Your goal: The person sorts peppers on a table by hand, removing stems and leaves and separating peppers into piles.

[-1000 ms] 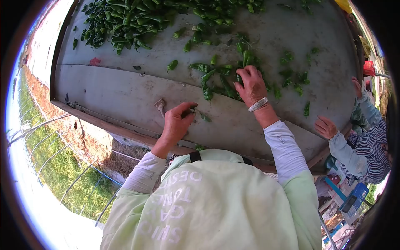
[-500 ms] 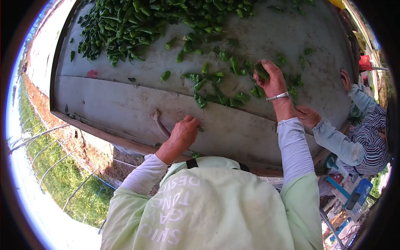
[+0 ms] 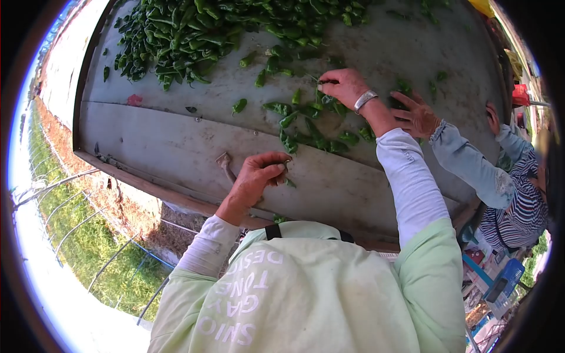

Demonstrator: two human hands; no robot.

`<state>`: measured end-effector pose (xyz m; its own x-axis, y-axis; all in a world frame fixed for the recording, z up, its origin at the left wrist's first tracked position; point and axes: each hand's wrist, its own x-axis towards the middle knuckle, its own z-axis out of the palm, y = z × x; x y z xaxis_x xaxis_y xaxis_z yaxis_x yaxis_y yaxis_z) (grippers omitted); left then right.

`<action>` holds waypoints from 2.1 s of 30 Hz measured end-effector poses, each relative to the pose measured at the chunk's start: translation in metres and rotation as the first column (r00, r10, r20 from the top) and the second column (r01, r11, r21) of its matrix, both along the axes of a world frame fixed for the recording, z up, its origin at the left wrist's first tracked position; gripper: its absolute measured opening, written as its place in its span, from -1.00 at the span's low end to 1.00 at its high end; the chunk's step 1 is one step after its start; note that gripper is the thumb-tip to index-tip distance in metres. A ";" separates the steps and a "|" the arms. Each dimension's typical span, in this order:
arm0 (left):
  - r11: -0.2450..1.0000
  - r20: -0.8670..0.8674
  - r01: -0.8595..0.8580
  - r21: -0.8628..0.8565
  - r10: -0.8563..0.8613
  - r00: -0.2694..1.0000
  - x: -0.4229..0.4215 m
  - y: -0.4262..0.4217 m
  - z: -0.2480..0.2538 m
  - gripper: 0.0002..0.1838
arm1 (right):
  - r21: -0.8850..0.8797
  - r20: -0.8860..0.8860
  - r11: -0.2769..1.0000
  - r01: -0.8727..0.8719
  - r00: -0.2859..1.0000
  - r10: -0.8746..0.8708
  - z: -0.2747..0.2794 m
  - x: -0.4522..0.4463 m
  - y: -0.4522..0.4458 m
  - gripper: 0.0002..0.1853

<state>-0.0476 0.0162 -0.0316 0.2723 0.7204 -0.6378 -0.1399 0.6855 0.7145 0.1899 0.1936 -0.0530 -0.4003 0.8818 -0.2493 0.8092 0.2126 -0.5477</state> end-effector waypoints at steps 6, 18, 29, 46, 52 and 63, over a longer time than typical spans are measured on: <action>0.979 0.295 -0.160 -0.128 0.191 0.936 0.008 0.011 -0.002 -0.89 | -0.659 -0.508 0.693 0.293 0.505 -0.697 0.003 0.040 -0.077 -0.76; 0.981 0.104 0.169 -0.099 -0.158 0.982 0.053 0.043 0.013 -0.76 | 0.091 -0.542 0.973 0.211 0.831 -0.130 0.027 0.019 -0.169 -0.76; 0.978 0.071 0.183 -0.097 -0.177 0.982 0.052 0.037 -0.007 -0.87 | -0.018 -0.541 0.997 0.069 0.838 -0.068 0.048 0.013 -0.173 -0.69; 0.802 0.174 0.596 -0.031 -0.583 0.794 0.049 0.022 0.036 -0.78 | -0.147 -0.424 0.986 -0.081 0.906 0.011 0.058 0.019 -0.184 -0.61; 0.706 0.189 0.704 -0.082 -0.682 0.706 0.049 0.008 0.034 -0.80 | -0.206 -0.365 0.947 -0.245 0.917 0.158 0.070 0.027 -0.187 -0.66; 0.417 0.262 0.909 0.010 -0.878 0.400 0.046 0.005 0.055 -0.78 | -0.562 -0.312 0.678 -0.474 0.881 0.356 0.105 0.015 -0.187 -0.67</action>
